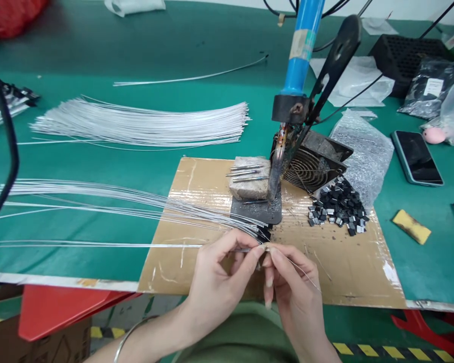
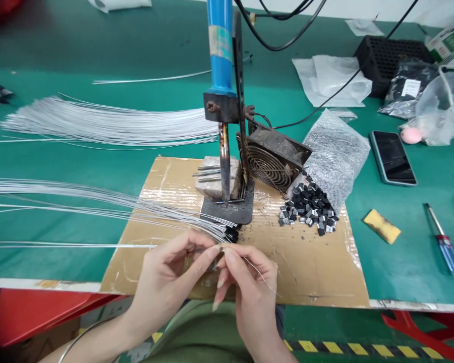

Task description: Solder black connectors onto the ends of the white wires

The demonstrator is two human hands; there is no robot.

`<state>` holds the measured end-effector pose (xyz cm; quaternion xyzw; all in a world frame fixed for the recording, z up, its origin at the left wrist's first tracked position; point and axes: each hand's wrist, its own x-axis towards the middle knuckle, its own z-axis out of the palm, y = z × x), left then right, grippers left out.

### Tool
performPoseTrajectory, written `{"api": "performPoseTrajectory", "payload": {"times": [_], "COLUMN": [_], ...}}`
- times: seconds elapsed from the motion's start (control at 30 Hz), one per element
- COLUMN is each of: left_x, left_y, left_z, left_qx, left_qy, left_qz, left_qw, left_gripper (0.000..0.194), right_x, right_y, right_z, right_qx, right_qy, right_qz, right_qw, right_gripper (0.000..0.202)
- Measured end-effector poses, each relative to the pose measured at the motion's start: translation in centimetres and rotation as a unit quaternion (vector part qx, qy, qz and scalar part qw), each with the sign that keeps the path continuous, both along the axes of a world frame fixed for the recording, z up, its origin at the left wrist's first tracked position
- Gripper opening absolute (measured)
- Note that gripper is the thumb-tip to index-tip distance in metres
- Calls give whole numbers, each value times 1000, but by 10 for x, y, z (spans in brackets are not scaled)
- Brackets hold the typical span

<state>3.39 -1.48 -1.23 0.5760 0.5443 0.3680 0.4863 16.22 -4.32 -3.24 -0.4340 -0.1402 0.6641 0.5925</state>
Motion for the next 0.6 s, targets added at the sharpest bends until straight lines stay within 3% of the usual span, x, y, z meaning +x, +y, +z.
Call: {"api": "performPoseTrajectory", "payload": {"times": [0.2, 0.6], "left_x": [-1, -2], "left_y": [4, 2], "left_z": [3, 0], "left_qx": [-7, 2], "left_qy": [-10, 25], "left_qz": [29, 1], "left_qw": [1000, 1000], "left_gripper": [17, 20], "right_x": [9, 10], "right_y": [-4, -8], "right_z": [-4, -10], "right_qx": [19, 33], "right_qy": [-29, -103], "right_qz": [22, 25], "right_qw": [999, 994], "right_gripper": [19, 9]}}
